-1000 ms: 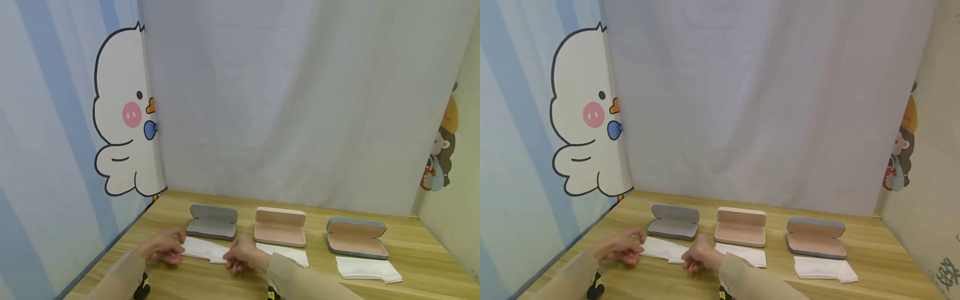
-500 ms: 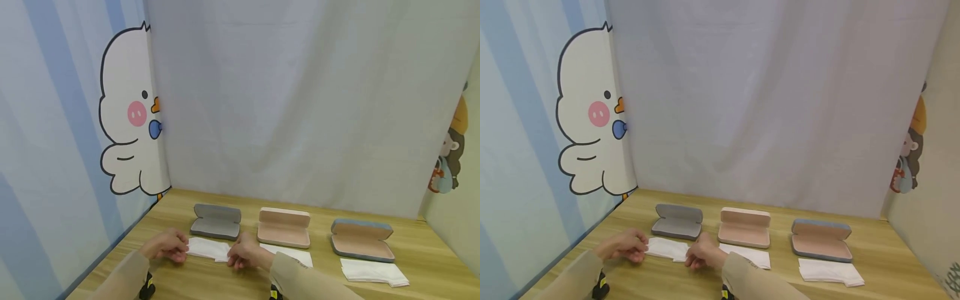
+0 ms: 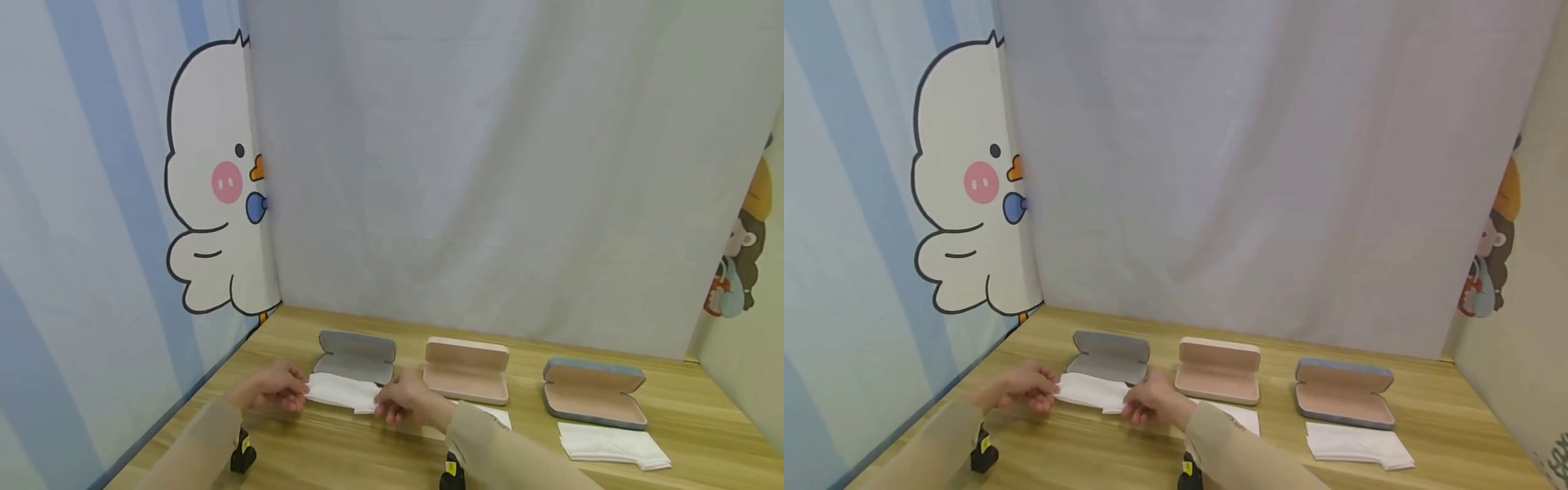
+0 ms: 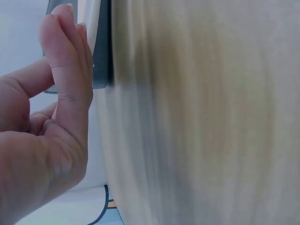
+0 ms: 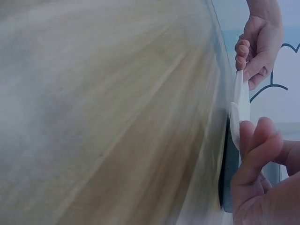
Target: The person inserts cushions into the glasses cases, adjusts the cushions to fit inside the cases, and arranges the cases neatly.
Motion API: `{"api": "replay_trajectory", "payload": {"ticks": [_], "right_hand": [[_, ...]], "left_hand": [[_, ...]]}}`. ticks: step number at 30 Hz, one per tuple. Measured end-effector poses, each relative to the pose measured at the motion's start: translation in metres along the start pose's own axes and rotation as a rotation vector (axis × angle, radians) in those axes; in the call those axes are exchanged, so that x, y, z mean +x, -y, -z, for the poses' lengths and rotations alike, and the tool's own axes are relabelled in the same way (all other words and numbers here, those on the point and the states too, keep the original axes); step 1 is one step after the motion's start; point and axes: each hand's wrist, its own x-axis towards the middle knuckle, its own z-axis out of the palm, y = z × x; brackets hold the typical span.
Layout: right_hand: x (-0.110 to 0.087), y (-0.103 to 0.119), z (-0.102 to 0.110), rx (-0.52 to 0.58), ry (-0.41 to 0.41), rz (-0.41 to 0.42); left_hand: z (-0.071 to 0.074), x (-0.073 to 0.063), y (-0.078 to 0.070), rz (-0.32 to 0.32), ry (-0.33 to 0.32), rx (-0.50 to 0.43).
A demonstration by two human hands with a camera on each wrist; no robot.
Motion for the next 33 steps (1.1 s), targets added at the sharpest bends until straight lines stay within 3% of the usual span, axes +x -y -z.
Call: {"api": "replay_trajectory", "payload": {"ticks": [11,33], "right_hand": [[0.015,0.017,0.011,0.026,0.000,-0.017],[0.038,0.013,0.028,0.090,-0.050,-0.033]], "left_hand": [[0.011,0.003,-0.019,-0.061,0.014,-0.026],[-0.001,0.029,-0.026,-0.096,-0.119,-0.108]]}}
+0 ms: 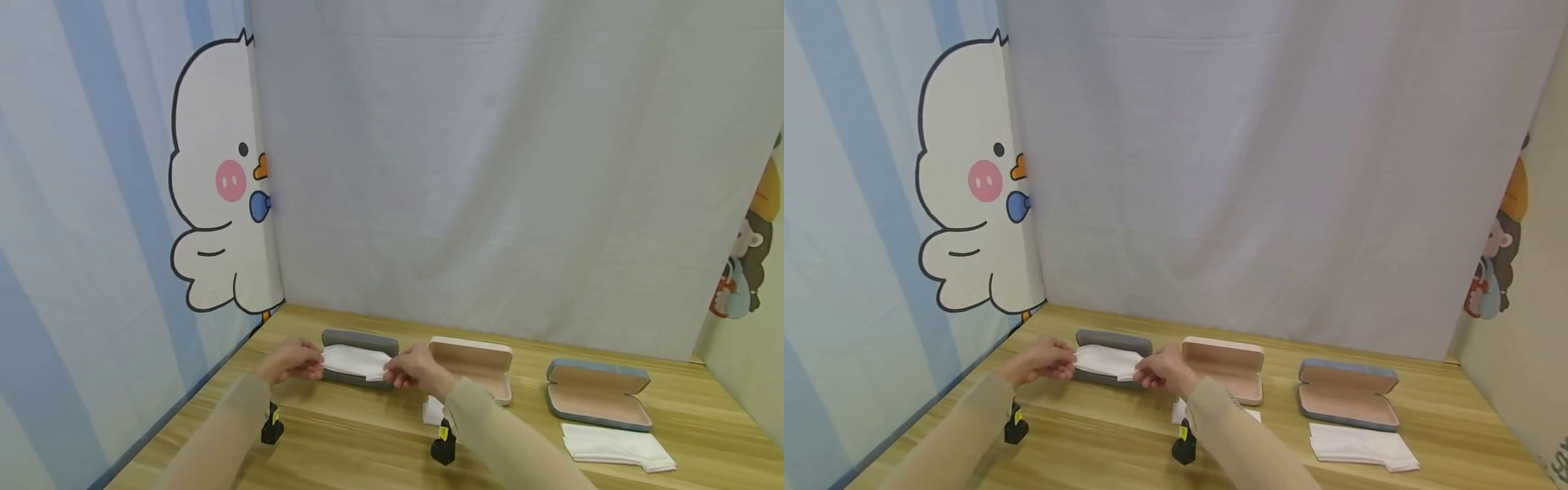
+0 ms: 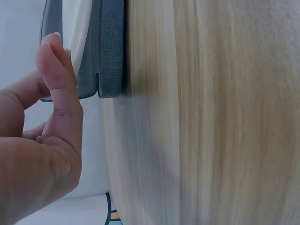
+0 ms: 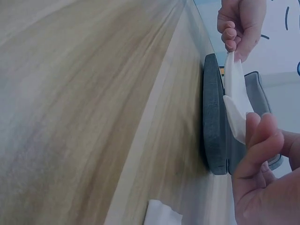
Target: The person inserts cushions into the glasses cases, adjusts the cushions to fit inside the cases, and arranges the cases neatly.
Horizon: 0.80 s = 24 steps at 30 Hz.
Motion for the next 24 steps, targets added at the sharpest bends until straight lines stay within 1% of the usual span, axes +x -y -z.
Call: {"api": "replay_trajectory", "payload": {"ticks": [3,10,16,24], "right_hand": [[0.004,-0.003,-0.002,0.002,-0.021,-0.002],[0.007,-0.010,-0.006,-0.012,-0.063,0.011],[0.010,-0.017,-0.008,-0.021,-0.097,0.027],[0.011,-0.018,-0.010,-0.043,-0.103,0.034]], "left_hand": [[-0.001,0.004,0.003,0.000,-0.021,0.001],[-0.007,0.007,0.007,-0.008,-0.040,-0.014],[-0.010,0.011,0.012,-0.008,-0.072,0.029],[-0.012,0.011,0.012,-0.013,-0.116,0.085]]}}
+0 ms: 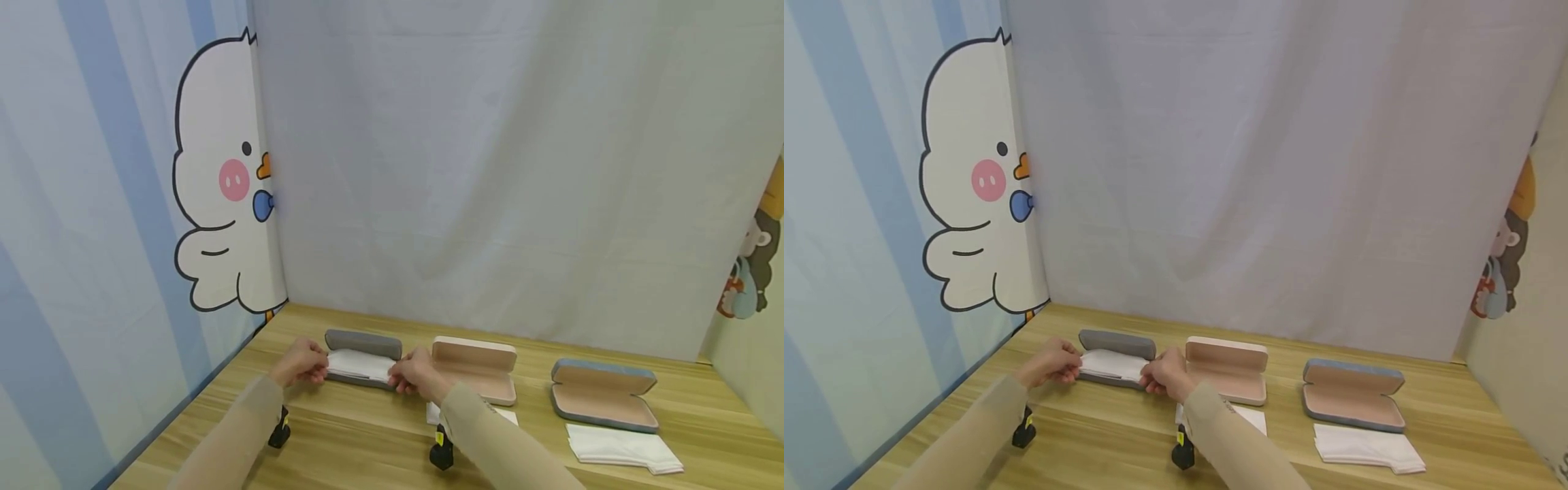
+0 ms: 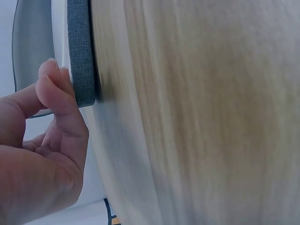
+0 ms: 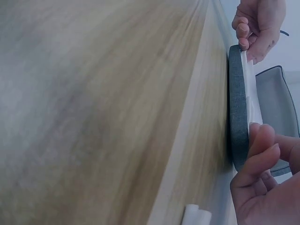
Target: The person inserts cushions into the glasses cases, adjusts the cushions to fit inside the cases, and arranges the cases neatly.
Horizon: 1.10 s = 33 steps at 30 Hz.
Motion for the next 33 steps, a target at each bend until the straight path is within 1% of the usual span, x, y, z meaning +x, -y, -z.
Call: {"api": "replay_trajectory", "payload": {"ticks": [7,11,16,20,23,26,30,33], "right_hand": [[-0.001,0.002,-0.002,-0.046,-0.025,0.016],[-0.001,0.002,-0.004,-0.086,-0.058,0.015],[0.000,0.002,-0.006,-0.117,-0.086,0.022],[0.000,0.002,-0.007,-0.127,-0.096,0.031],[0.001,0.002,-0.007,-0.145,-0.105,0.030],[0.000,0.002,-0.009,-0.167,-0.114,0.031],[0.001,0.000,-0.010,-0.199,-0.134,0.025],[0.003,-0.002,-0.011,-0.223,-0.153,0.018]], "left_hand": [[-0.005,0.000,-0.002,-0.012,-0.049,0.084],[-0.008,-0.003,-0.003,-0.032,-0.090,0.157],[-0.010,-0.002,-0.003,-0.057,-0.136,0.246],[-0.009,0.002,0.000,-0.082,-0.157,0.286],[-0.009,0.004,0.002,-0.081,-0.158,0.302],[-0.008,0.005,0.002,-0.040,-0.150,0.313],[-0.007,0.006,0.002,0.032,-0.129,0.316],[-0.006,0.006,0.002,0.068,-0.110,0.313]]}}
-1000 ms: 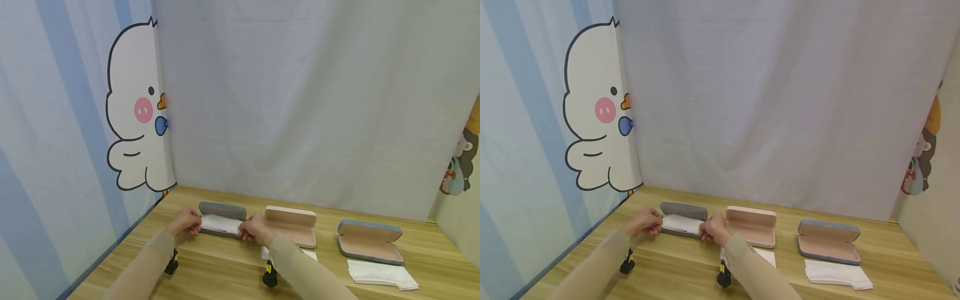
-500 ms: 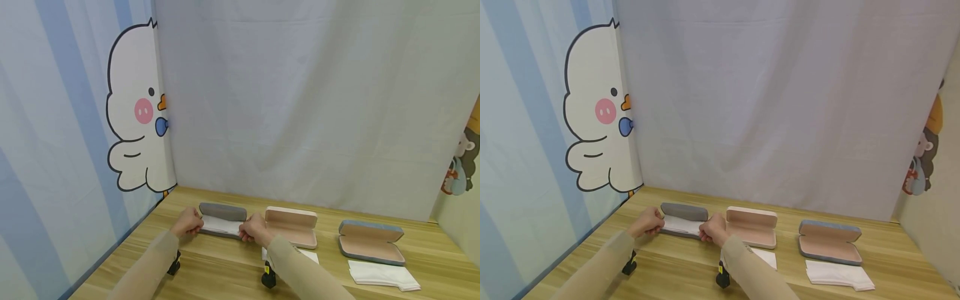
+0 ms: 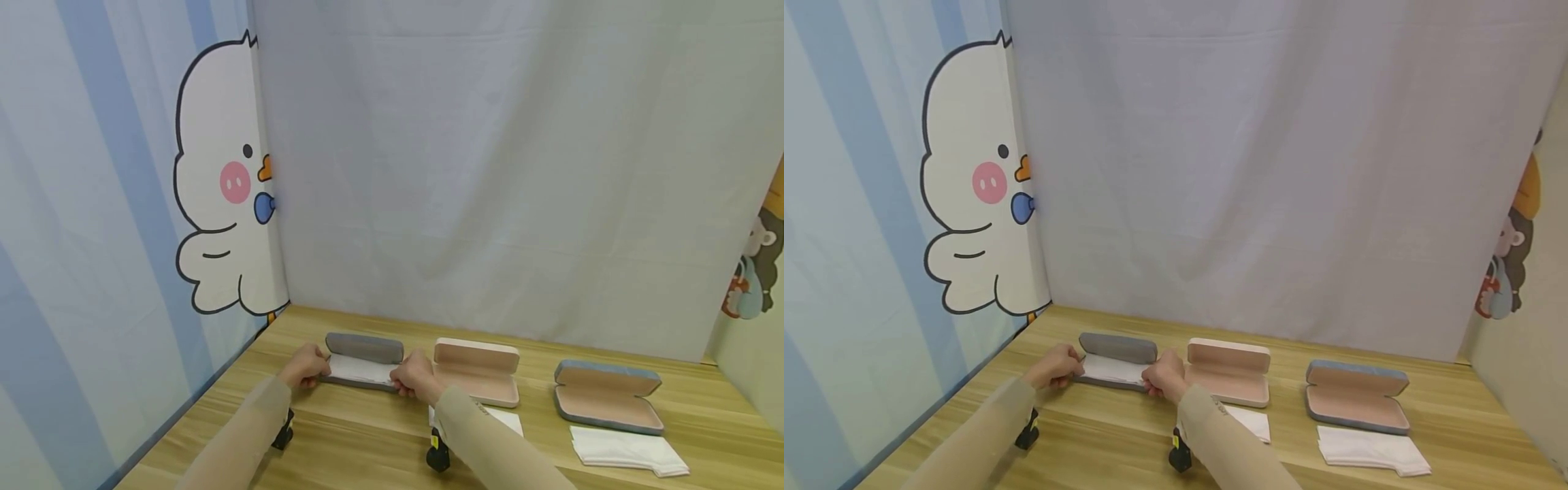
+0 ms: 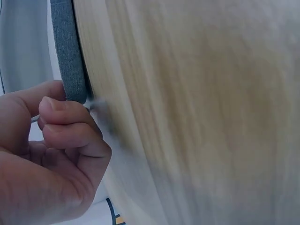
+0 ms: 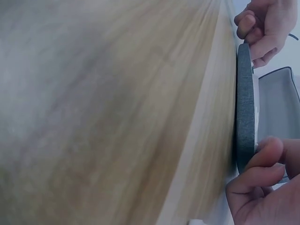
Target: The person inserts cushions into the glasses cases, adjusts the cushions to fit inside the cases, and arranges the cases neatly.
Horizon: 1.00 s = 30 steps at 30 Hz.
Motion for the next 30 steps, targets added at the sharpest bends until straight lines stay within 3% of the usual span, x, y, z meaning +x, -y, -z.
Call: {"api": "replay_trajectory", "payload": {"ticks": [4,10,14,17,19,30], "right_hand": [[-0.001,0.001,0.001,-0.042,-0.011,0.003],[-0.009,0.010,0.007,-0.061,0.014,0.051],[-0.013,0.010,0.013,-0.033,0.082,0.074],[-0.013,0.006,0.015,-0.043,0.154,0.078],[-0.014,0.005,0.016,-0.054,0.191,0.081],[-0.009,-0.001,0.012,0.032,0.214,0.059]], "left_hand": [[0.000,-0.001,0.001,-0.006,0.030,-0.011],[0.005,0.002,0.012,-0.098,0.110,-0.065],[0.020,0.001,0.021,-0.164,0.265,-0.097],[0.029,-0.004,0.023,-0.175,0.368,-0.107],[0.030,-0.005,0.023,-0.169,0.403,-0.123],[0.020,0.000,0.020,-0.189,0.395,-0.120]]}}
